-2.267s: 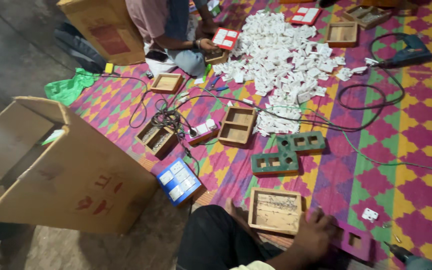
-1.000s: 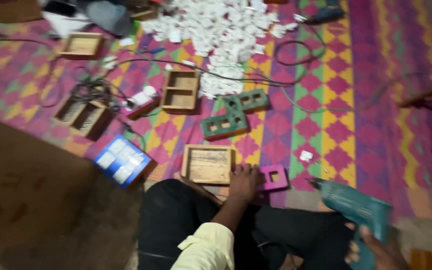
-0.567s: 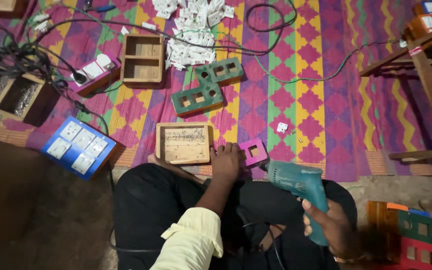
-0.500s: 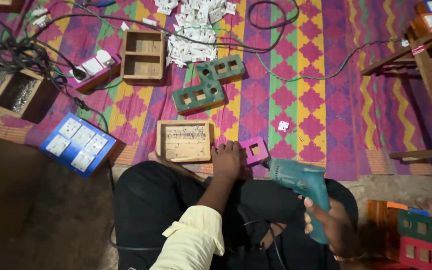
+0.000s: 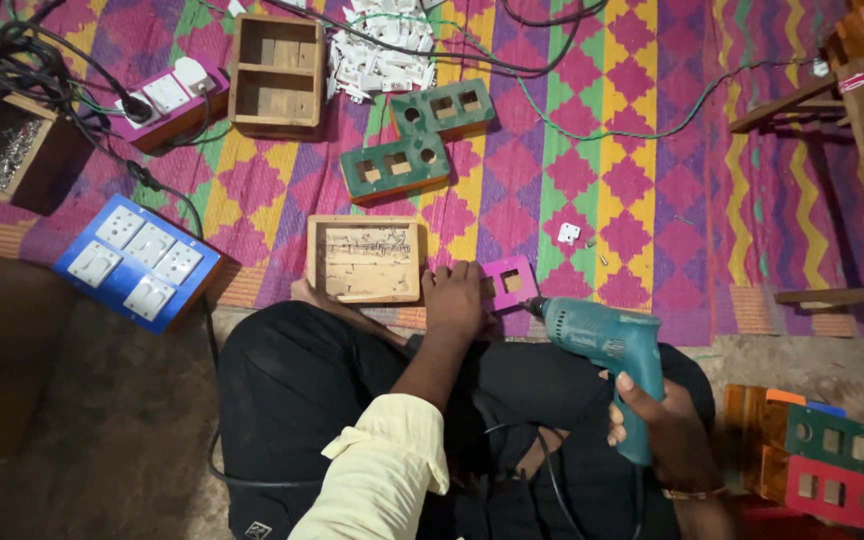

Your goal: The person sits on the floor and uses a power drill to fasten screws into colorful wooden switchboard frames. They handle multiple frames in different colors, securing them one by one while surrounded by loose screws and electrical components.

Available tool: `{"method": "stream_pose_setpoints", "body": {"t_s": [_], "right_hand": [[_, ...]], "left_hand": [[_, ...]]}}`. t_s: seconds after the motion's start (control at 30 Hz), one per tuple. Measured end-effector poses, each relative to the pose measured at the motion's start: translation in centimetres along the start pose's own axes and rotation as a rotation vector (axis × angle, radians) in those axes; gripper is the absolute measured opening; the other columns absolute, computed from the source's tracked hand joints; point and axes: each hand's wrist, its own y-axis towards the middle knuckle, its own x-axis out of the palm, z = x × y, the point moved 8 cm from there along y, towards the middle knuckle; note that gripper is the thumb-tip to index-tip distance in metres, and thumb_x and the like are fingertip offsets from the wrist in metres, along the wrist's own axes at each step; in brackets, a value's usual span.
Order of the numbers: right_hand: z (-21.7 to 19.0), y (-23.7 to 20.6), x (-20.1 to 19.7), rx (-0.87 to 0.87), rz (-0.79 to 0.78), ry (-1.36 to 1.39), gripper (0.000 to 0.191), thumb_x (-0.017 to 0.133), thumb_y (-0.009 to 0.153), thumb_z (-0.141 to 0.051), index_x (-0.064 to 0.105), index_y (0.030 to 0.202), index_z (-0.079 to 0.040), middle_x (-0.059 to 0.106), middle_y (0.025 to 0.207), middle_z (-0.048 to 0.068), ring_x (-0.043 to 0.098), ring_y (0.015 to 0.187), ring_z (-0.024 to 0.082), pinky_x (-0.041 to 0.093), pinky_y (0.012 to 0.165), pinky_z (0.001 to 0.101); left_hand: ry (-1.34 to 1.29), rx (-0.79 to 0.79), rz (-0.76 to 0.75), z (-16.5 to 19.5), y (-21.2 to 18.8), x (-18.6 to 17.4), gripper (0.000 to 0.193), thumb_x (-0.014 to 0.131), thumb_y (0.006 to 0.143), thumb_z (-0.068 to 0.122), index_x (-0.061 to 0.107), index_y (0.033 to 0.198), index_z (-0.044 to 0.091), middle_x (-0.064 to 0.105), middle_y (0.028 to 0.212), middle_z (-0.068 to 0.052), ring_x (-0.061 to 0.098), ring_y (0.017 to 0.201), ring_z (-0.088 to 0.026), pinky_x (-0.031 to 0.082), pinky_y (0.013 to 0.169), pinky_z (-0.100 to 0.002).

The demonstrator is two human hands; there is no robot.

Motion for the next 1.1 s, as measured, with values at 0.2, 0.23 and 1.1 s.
{"method": "stream_pose_setpoints", "body": {"t_s": [0.2,0.23,1.1], "right_hand": [[0.4,0.2,0.0,0.008,0.006,0.016,0.048,0.067,0.090,-0.034,0.066,0.117,0.005,0.058,0.067,0.011,0.057,0.053,0.019,0.051,0.053,0.0362],[0.4,0.2,0.1,0.011,0.008,0.015,0.048,0.066,0.090,-0.035,0.066,0.118,0.005,0.057,0.067,0.010,0.057,0.053,0.019,0.051,0.053,0.0360],[-9.3,0.3,6.8,0.135,-0.073,-0.938,0.045,0.081,0.083,-0.039,0.069,0.076,0.004,0.061,0.056,0.012,0.061,0.047,0.023,0.049,0.051,0.0389]], "left_hand": [[0.013,-0.002,-0.016,-0.4,0.0,1.1,0.083,0.094,0.054,0.039,0.060,0.124,0.012,0.063,0.120,-0.007,0.056,0.117,-0.034,0.037,0.108,-0.060],[0.015,-0.001,-0.009,-0.5,0.0,1.2,0.082,0.094,0.055,0.040,0.060,0.124,0.012,0.063,0.120,-0.006,0.056,0.117,-0.034,0.037,0.108,-0.060],[0.029,-0.031,0.086,-2.2,-1.9,-2.0,0.035,0.062,0.094,0.038,0.065,0.118,0.012,0.066,0.113,-0.008,0.060,0.111,-0.035,0.037,0.108,-0.061]]}}
